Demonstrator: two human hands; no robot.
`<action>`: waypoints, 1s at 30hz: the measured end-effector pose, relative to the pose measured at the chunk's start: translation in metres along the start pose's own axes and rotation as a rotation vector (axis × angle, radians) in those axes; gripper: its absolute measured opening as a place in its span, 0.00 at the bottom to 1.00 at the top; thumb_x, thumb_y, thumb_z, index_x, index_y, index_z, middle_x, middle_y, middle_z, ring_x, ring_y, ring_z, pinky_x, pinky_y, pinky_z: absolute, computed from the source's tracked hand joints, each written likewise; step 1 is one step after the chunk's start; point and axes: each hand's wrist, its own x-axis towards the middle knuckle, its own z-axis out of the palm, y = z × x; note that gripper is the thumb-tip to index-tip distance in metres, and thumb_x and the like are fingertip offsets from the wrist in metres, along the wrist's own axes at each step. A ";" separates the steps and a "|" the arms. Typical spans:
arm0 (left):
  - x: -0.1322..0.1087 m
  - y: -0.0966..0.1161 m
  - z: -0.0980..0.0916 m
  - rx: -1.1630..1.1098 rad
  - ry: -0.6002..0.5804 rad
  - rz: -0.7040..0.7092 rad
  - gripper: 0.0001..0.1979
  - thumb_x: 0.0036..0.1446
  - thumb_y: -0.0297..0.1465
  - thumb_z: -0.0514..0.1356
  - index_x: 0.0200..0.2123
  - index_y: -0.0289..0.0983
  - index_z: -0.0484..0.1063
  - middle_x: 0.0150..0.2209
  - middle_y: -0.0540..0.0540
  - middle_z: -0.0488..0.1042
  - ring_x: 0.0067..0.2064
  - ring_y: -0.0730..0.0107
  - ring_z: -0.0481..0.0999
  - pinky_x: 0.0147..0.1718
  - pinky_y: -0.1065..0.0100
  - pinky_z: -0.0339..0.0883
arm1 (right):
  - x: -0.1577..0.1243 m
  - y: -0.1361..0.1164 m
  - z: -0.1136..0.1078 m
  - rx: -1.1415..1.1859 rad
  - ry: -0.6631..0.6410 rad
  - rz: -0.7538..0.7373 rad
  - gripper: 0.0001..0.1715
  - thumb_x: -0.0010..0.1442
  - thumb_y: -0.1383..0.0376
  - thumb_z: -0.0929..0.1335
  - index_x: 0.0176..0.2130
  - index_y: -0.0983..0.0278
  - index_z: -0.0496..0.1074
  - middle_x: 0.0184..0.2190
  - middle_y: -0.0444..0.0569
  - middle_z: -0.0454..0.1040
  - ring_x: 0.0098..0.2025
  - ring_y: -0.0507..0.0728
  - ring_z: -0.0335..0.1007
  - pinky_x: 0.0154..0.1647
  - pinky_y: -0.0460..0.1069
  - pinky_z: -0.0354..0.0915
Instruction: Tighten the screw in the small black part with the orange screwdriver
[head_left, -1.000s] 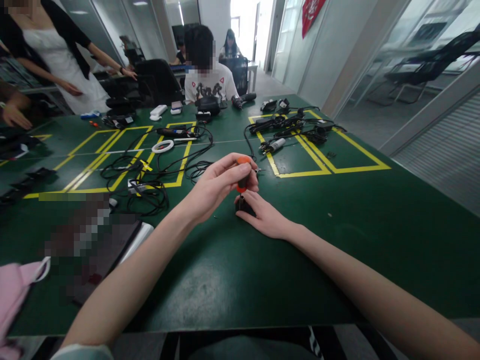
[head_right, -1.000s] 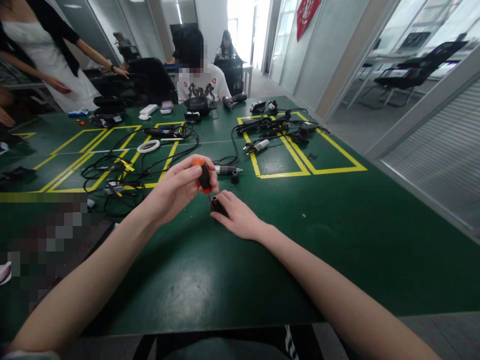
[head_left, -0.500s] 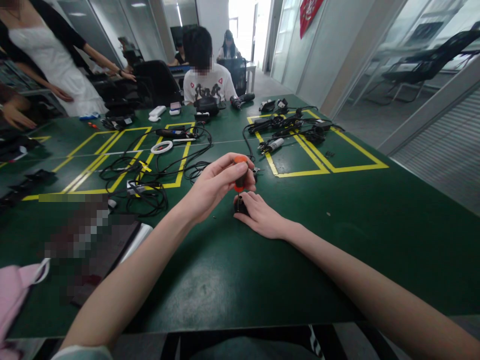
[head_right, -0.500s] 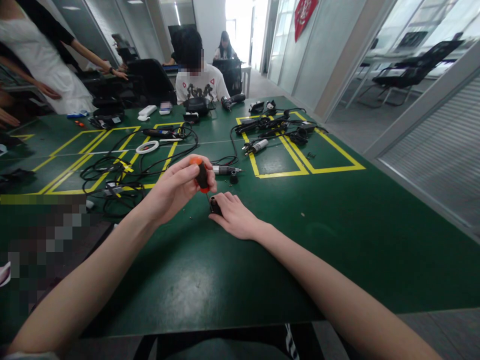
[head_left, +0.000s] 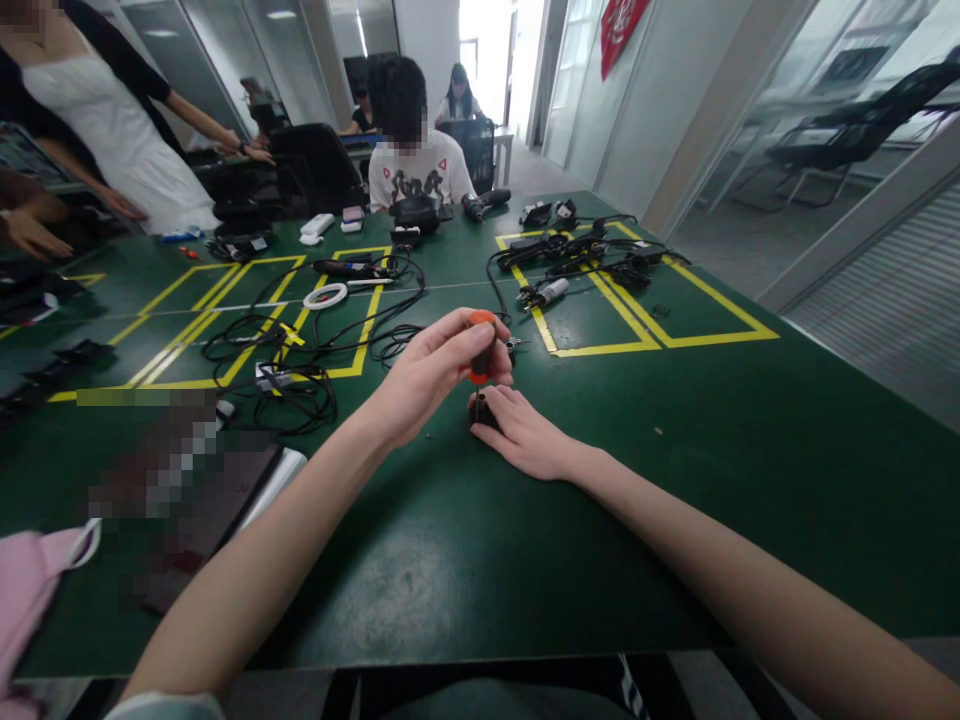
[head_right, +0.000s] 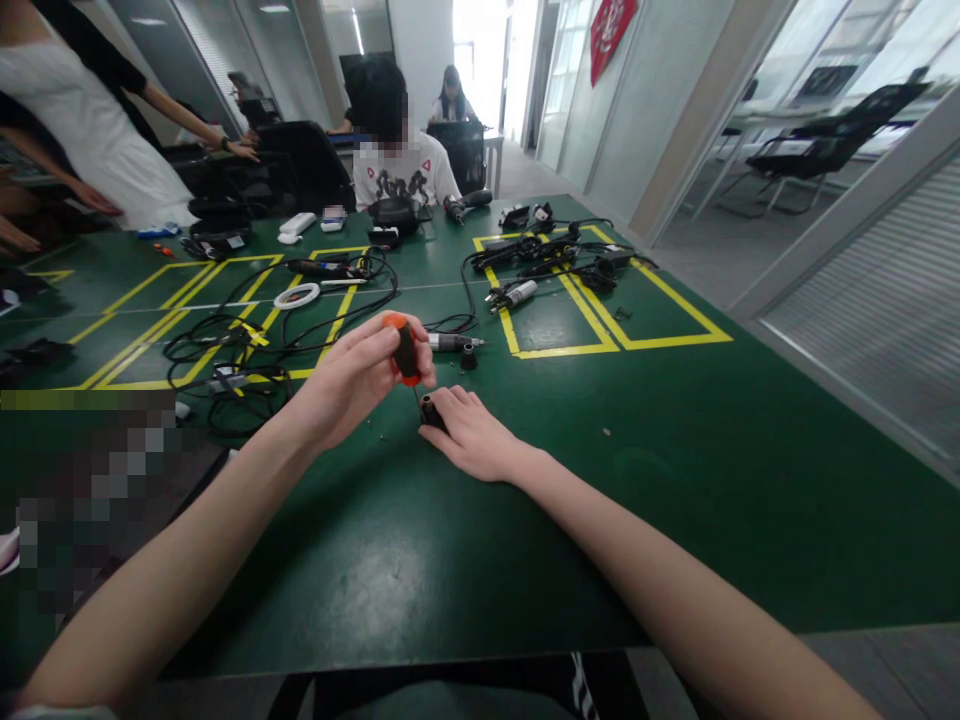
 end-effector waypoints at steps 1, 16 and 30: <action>0.000 0.000 0.000 0.027 0.009 0.016 0.18 0.62 0.46 0.68 0.42 0.36 0.75 0.33 0.50 0.78 0.36 0.73 0.79 0.42 0.69 0.71 | 0.000 0.000 0.000 0.002 0.000 -0.001 0.08 0.75 0.59 0.63 0.47 0.60 0.66 0.47 0.56 0.74 0.51 0.66 0.68 0.58 0.65 0.69; 0.000 -0.006 -0.003 0.374 0.114 0.210 0.22 0.58 0.36 0.73 0.38 0.41 0.60 0.30 0.56 0.73 0.29 0.73 0.82 0.30 0.73 0.74 | 0.000 -0.004 -0.003 0.025 -0.010 0.005 0.07 0.73 0.61 0.65 0.48 0.61 0.66 0.51 0.59 0.75 0.53 0.67 0.69 0.58 0.65 0.68; 0.001 -0.024 -0.020 0.897 0.043 0.643 0.20 0.74 0.38 0.54 0.65 0.44 0.62 0.45 0.46 0.77 0.31 0.76 0.77 0.33 0.69 0.75 | 0.001 -0.001 0.000 0.010 0.035 -0.018 0.04 0.74 0.62 0.64 0.44 0.60 0.65 0.46 0.56 0.75 0.47 0.65 0.68 0.51 0.62 0.68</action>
